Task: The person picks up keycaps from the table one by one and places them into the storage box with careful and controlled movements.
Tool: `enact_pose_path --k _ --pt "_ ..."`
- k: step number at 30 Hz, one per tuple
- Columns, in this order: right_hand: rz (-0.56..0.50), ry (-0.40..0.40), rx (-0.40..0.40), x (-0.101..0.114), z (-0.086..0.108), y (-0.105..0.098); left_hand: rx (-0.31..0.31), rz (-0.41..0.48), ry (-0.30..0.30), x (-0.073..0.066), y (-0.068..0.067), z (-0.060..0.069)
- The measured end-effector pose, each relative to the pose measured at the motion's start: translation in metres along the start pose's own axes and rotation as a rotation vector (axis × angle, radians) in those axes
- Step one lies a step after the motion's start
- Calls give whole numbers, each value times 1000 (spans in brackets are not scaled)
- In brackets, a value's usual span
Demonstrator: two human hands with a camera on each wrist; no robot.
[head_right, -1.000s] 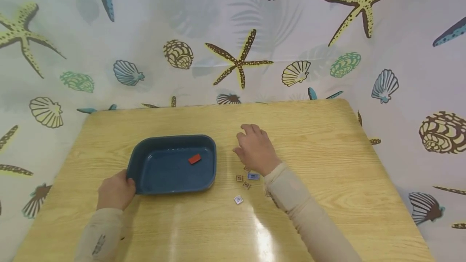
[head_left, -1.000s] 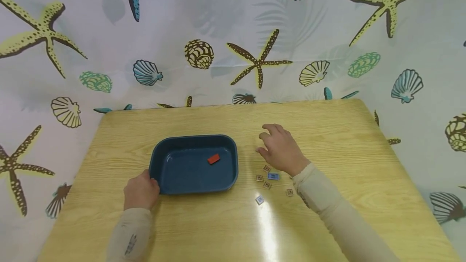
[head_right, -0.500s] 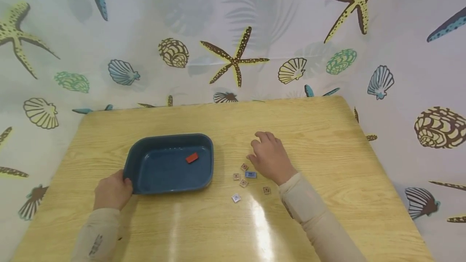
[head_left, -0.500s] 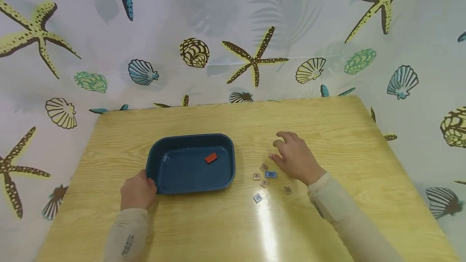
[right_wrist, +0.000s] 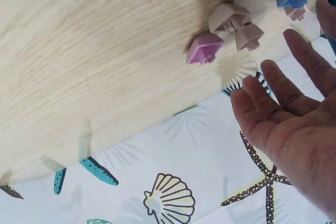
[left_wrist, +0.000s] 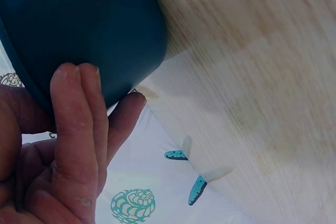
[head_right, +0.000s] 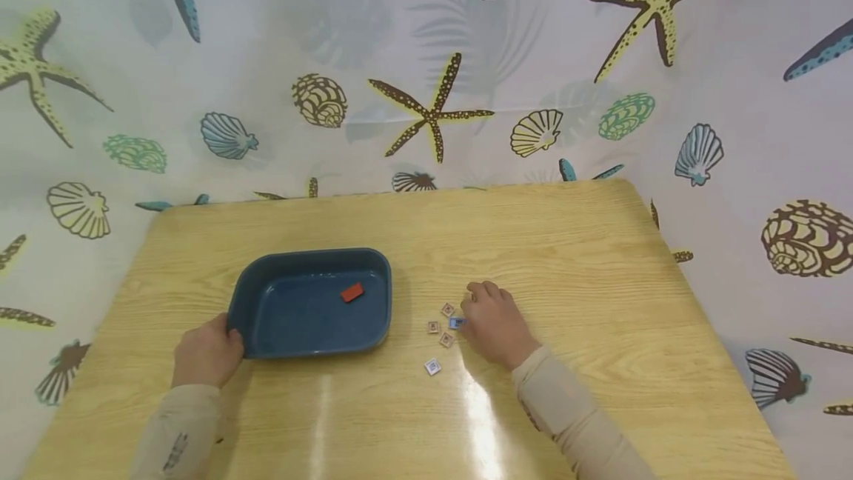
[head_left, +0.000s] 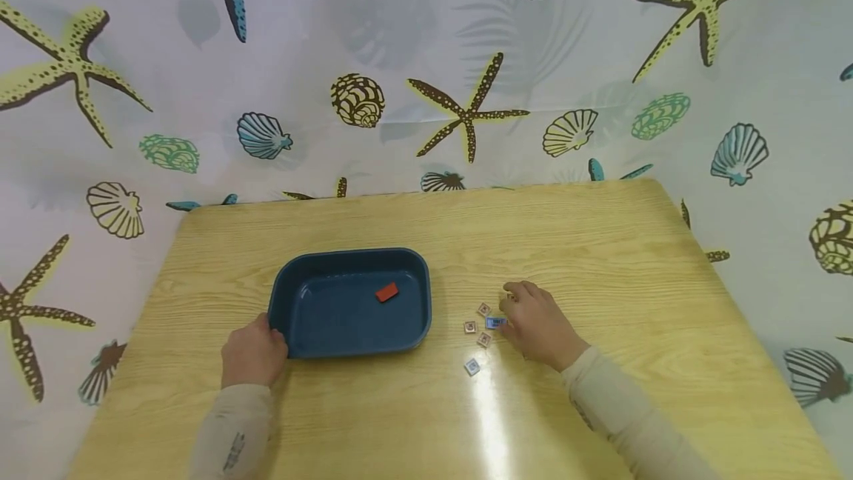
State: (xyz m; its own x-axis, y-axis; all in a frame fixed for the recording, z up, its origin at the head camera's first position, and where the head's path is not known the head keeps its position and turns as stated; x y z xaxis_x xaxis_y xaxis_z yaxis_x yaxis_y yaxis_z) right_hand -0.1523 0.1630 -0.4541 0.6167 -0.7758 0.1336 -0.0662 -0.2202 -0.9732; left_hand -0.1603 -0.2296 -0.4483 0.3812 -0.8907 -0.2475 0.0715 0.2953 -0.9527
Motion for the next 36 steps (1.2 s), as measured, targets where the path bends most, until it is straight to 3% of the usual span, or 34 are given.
enact_pose_path --k 8,21,36 --pt "33 -17 1 6 0 12 0 8 -7 1 0 1" --pt "73 -13 22 7 -1 13 -24 17 10 1 -1 1" --pt "50 -73 -105 12 -16 -9 -14 20 9 1 1 0"
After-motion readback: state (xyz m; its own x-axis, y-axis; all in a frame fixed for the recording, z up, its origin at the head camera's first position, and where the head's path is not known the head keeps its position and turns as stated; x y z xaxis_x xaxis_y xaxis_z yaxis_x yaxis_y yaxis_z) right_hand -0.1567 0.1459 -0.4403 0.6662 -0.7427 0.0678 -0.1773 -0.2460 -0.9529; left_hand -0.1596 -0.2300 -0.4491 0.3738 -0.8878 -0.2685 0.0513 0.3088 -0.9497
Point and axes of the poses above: each hand's wrist, its own z-axis away from the middle knuckle, its own y-axis out of the palm, x = y × z, the point moved 6 cm from there along -z, towards the middle knuckle, and after that the axes turned 11 degrees about -y, right-handed, at the moved point
